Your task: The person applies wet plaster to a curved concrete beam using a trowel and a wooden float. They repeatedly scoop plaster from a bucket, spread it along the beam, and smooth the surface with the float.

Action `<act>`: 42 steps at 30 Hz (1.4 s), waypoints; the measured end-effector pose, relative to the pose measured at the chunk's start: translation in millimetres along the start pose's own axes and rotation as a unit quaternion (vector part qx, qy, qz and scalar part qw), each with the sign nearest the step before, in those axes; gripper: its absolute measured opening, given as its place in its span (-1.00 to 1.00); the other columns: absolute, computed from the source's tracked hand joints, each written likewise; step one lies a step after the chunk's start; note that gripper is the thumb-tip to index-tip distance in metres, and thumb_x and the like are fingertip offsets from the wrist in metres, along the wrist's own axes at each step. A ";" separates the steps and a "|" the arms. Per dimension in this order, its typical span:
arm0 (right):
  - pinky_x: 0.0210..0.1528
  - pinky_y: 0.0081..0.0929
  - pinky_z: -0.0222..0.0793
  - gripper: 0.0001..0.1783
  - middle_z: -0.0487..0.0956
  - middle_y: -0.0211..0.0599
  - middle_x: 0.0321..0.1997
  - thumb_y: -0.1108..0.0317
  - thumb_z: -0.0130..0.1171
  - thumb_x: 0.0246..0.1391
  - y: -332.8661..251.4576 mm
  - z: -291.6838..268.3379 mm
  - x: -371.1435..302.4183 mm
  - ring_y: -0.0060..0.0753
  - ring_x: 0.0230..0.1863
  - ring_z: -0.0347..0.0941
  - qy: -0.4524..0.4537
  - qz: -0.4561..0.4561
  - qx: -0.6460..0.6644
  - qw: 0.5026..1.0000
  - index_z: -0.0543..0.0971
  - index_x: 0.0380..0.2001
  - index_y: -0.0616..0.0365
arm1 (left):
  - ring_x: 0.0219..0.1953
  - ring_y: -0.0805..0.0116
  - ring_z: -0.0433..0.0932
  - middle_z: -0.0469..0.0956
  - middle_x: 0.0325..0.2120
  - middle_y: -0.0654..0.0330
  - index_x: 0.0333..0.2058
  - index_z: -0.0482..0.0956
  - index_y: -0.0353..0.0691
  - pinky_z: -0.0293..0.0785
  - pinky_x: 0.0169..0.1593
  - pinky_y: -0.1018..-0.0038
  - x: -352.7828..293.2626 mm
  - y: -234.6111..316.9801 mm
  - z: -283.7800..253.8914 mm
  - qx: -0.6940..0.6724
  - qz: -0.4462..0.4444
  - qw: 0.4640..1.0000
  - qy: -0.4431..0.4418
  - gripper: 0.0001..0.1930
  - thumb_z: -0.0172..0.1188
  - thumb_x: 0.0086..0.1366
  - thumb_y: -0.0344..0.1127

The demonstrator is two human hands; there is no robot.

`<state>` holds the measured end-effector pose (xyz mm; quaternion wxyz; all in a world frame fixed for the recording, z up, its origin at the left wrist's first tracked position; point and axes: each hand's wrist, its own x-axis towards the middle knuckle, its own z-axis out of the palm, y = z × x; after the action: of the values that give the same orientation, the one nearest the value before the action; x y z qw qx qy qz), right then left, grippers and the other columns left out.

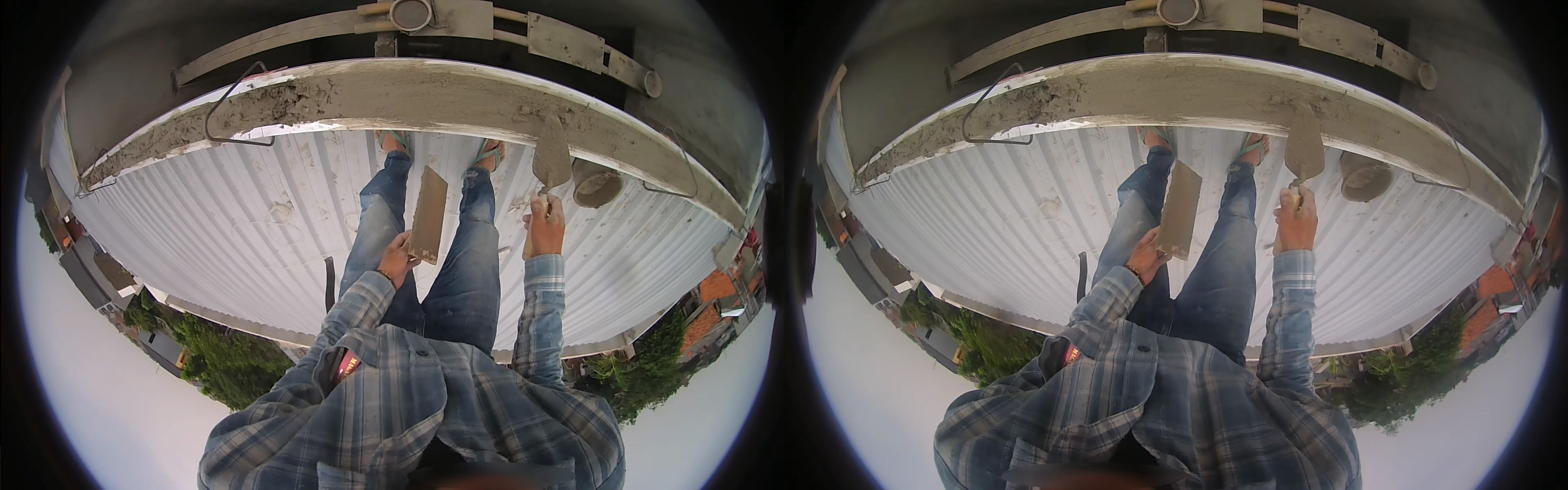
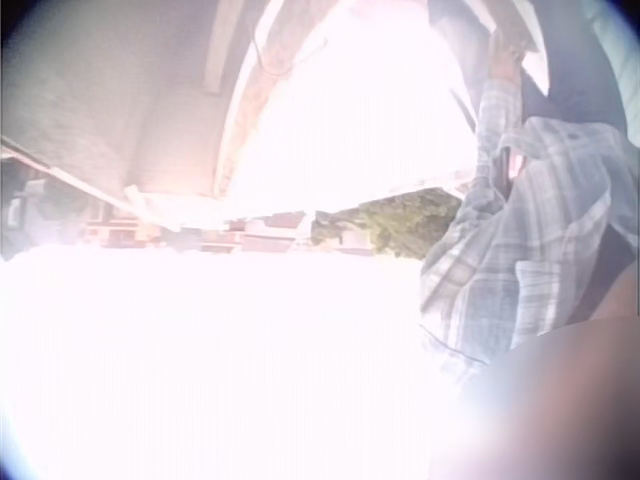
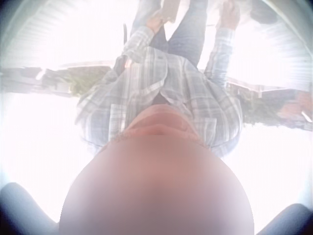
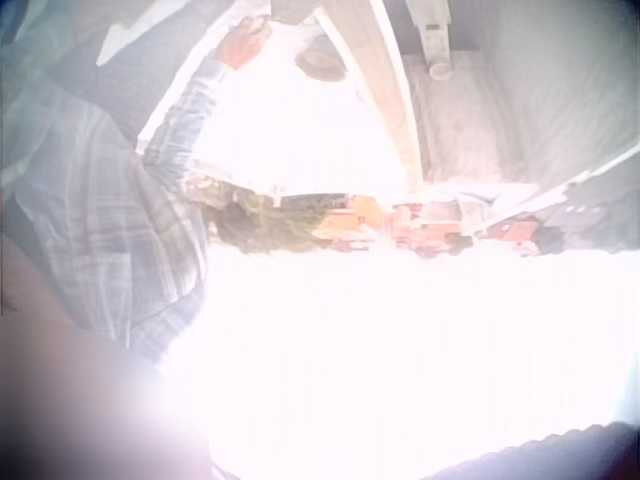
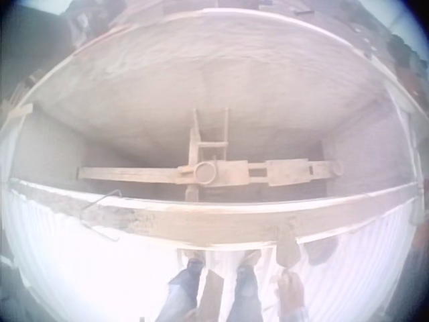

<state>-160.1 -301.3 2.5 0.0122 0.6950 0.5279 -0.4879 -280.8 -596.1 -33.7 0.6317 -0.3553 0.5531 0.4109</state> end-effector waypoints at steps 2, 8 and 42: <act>-0.48 -0.58 0.41 -0.65 0.55 -0.27 -0.33 0.26 0.11 0.22 -10.9 24.4 -15.8 -0.53 -0.47 0.49 -0.036 0.076 0.056 0.995 0.48 -0.06 0.32 | -0.21 0.55 0.49 0.55 -0.20 0.36 0.07 0.40 -0.03 0.44 -0.13 0.50 3.5 2.5 -21.2 0.005 0.002 1.000 0.000 -0.70 0.00 0.47 -0.09; -0.55 -0.61 0.32 -0.70 0.46 -0.37 -0.43 0.26 0.07 0.24 -14.4 82.8 -44.9 -0.60 -0.59 0.36 -0.029 0.062 0.158 0.985 0.50 -0.14 0.30 | -0.20 0.51 0.48 0.52 -0.21 0.30 0.09 0.35 -0.09 0.42 -0.10 0.44 3.3 30.0 -47.1 0.028 -0.031 0.999 0.022 -0.60 0.03 0.44 0.00; -0.52 -0.51 0.31 -0.82 0.36 -0.43 -0.49 0.27 0.10 0.24 -27.1 136.3 -34.8 -0.55 -0.54 0.31 0.005 0.123 0.293 0.948 0.35 -0.24 0.09 | -0.30 0.50 0.57 0.57 -0.29 0.27 0.09 0.34 -0.14 0.48 -0.22 0.49 11.7 34.5 -66.2 0.027 -0.035 0.999 0.029 -0.53 0.17 0.36 0.00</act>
<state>-269.8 -387.0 -31.3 -0.1348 0.7301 0.2717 -0.6123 -338.7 -640.3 -54.1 0.6386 -0.3689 0.5691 0.3637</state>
